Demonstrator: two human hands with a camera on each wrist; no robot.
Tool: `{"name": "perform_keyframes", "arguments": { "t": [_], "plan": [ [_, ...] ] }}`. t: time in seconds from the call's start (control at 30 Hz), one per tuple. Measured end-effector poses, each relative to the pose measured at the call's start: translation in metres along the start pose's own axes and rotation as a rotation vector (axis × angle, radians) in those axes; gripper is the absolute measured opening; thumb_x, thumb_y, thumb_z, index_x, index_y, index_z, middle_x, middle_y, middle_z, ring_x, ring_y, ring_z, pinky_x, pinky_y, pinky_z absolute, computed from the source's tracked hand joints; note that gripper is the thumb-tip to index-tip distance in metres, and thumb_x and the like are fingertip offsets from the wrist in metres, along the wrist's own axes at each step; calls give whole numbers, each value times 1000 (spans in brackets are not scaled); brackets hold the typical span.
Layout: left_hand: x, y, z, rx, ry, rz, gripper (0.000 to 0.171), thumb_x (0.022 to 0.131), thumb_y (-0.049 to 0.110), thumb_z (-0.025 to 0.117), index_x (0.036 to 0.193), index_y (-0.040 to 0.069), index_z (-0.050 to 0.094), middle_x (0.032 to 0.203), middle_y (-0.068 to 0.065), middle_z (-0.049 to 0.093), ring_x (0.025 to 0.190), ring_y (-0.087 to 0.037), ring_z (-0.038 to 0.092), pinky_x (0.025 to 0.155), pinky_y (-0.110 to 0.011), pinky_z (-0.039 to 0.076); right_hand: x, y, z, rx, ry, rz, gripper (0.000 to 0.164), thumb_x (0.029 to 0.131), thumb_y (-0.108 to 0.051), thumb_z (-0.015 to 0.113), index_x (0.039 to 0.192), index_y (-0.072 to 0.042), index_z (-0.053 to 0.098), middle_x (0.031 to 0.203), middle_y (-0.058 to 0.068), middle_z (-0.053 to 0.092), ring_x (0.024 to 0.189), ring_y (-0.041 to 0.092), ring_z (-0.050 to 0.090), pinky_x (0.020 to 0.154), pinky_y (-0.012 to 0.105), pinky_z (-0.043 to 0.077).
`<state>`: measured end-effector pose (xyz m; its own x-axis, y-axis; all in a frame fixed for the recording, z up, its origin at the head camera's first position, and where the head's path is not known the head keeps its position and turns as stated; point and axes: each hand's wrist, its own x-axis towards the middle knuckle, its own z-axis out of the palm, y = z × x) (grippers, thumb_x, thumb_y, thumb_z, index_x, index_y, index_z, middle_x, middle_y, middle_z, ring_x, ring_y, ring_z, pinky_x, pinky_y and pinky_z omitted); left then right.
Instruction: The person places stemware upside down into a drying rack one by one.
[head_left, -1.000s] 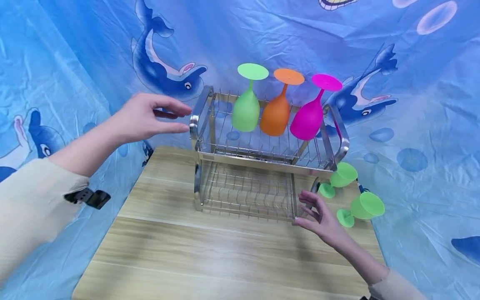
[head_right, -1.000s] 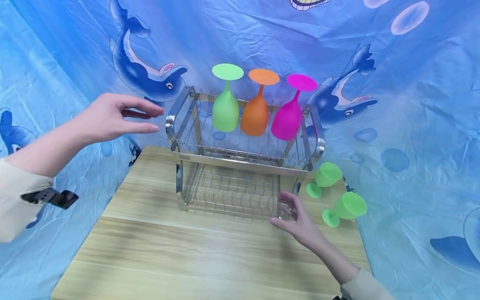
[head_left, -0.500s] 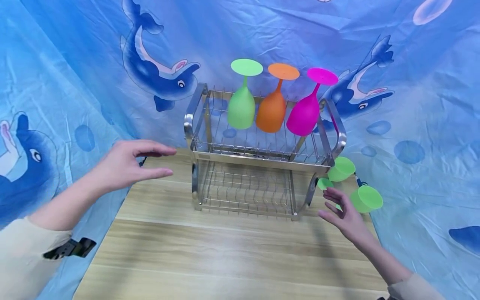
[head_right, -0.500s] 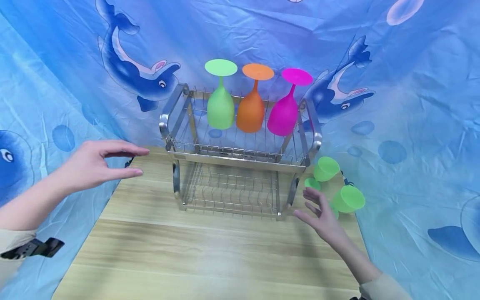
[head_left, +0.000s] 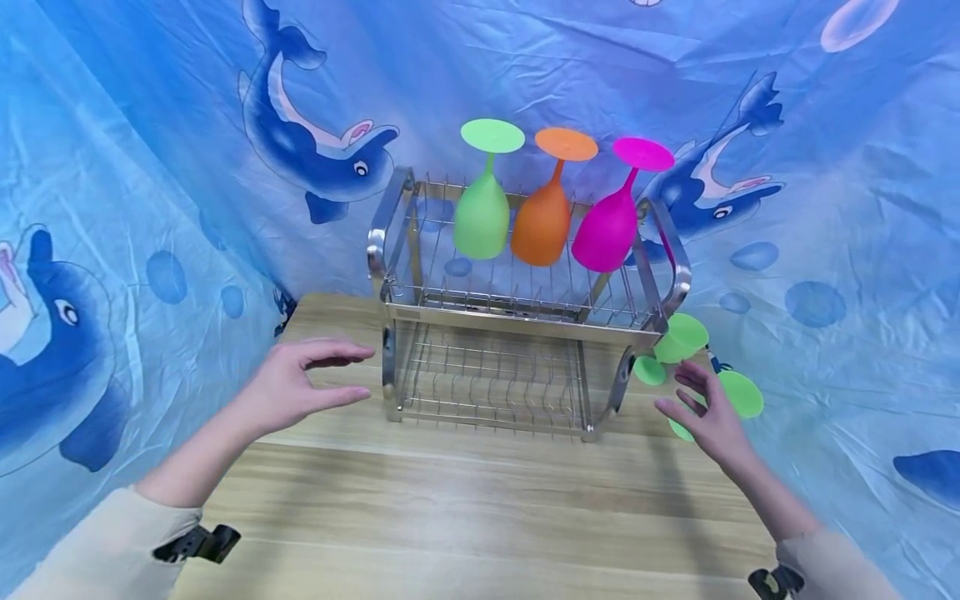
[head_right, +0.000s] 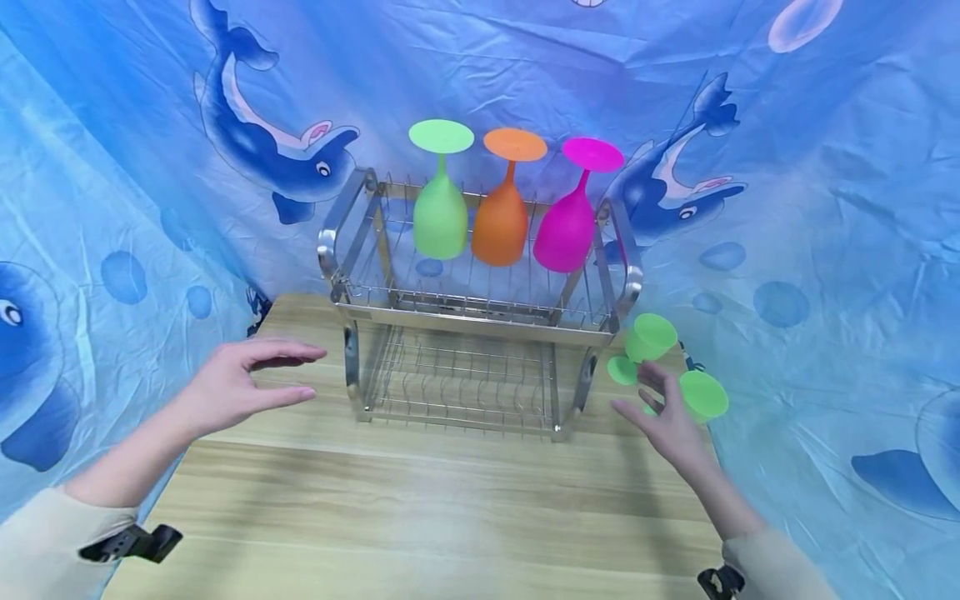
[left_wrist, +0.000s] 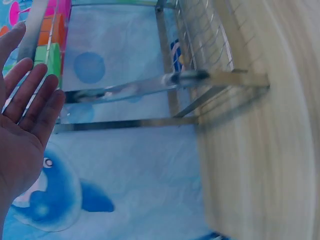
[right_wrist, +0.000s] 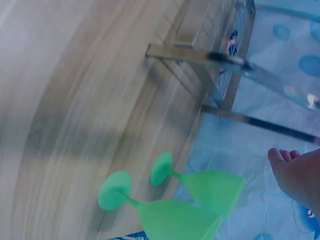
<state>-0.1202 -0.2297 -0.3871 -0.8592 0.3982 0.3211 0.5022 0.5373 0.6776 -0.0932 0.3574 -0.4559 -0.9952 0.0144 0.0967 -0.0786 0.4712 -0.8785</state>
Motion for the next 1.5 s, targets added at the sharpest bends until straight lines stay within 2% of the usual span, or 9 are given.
{"name": "perform_keyframes", "arguments": {
  "t": [0.17,0.23,0.57,0.83,0.97,1.13,1.27,1.37,1.5],
  "plan": [
    [-9,-6,20,-65,-36,-87,45,88,19,90,131,11,77,128,-4,76,116,-23,71,98,-17,54,19,7,-8,-40,26,84,88,104,-19,72,166,4,14,163,29,33,147,42,38,112,14,44],
    [-12,-8,26,-84,-50,-109,45,90,21,90,132,13,76,129,-3,76,118,-25,71,100,-22,56,24,10,-10,-43,44,104,90,105,-21,71,167,3,11,165,30,30,149,47,34,115,18,44],
    [-27,-19,48,-162,-54,-165,43,91,23,89,131,15,76,131,-2,75,118,-26,72,99,-29,59,24,23,-14,-23,159,126,91,104,-20,73,168,0,11,165,26,30,148,36,35,120,22,40],
    [-27,-30,66,-208,-83,-148,44,90,21,89,131,12,76,129,-3,76,117,-23,72,101,-33,59,-5,50,2,70,220,288,94,105,-23,72,169,-2,6,170,24,24,153,35,30,124,29,37],
    [-25,-31,73,-217,-89,-154,46,89,23,90,131,10,76,129,-3,75,117,-24,72,101,-37,60,-18,63,7,107,256,353,96,105,-25,72,170,-5,5,170,20,23,154,33,29,124,25,36],
    [-26,-32,82,-234,-83,-171,49,88,24,90,132,10,75,131,-4,75,118,-28,72,102,-41,59,-35,76,12,201,411,397,94,101,-17,77,168,-7,13,150,0,38,146,24,35,121,21,37],
    [-28,-34,89,-253,-86,-171,53,88,24,90,135,7,72,133,-7,74,119,-29,72,104,-39,59,-43,86,10,255,529,384,92,98,-12,79,166,-9,17,131,-14,38,135,13,39,122,24,36],
    [-28,-36,94,-264,-88,-161,54,88,23,91,136,6,71,133,-9,74,118,-29,72,104,-38,59,-41,93,4,243,577,373,94,97,-12,80,166,-10,16,133,-13,36,134,12,38,127,30,32],
    [-27,-38,100,-274,-92,-137,52,87,22,91,135,10,72,132,-6,74,118,-29,72,103,-39,59,-36,101,-4,222,598,403,98,98,-16,80,168,-13,11,154,7,31,150,24,30,131,37,25]
  ]
}}
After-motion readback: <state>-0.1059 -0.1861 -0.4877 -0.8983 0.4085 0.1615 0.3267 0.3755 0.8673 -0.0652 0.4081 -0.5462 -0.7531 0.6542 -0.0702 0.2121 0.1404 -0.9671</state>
